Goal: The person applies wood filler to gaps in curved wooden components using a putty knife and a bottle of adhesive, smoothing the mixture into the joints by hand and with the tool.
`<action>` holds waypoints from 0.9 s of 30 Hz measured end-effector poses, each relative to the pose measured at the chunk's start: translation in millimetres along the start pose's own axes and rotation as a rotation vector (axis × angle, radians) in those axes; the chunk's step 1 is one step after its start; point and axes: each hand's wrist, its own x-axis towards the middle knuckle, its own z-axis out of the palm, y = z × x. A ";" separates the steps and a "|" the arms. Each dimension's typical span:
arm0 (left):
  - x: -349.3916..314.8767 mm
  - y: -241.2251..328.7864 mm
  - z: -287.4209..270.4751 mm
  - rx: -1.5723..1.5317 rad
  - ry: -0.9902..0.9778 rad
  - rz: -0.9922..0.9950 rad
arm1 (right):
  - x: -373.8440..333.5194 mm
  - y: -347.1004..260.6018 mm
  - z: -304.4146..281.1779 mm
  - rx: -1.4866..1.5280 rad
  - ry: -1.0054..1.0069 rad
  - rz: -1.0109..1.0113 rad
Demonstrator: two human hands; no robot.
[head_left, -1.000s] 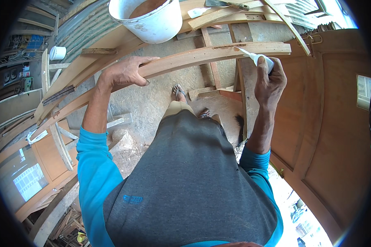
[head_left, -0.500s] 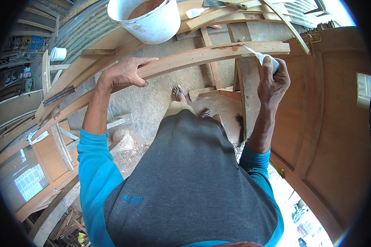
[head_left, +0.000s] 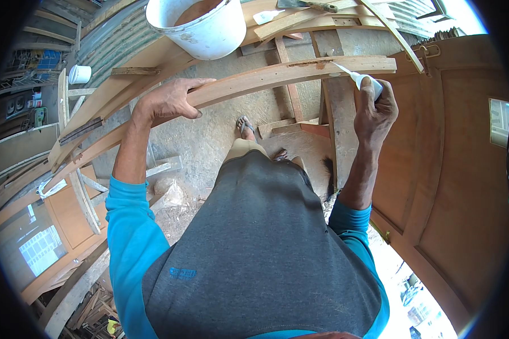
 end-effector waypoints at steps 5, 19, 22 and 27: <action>-2.6 3.8 1.1 -0.002 -0.003 -0.016 | -1.1 4.6 -9.3 0.184 -0.006 0.210; -31.5 7.7 72.2 0.244 0.251 0.052 | -27.9 12.6 -70.4 1.100 -0.038 0.584; -35.3 7.2 89.9 0.267 0.322 0.064 | -37.7 19.2 -82.8 1.148 -0.038 0.581; -36.3 -6.5 124.1 0.386 0.470 0.097 | -53.7 21.3 -101.8 1.092 0.002 0.594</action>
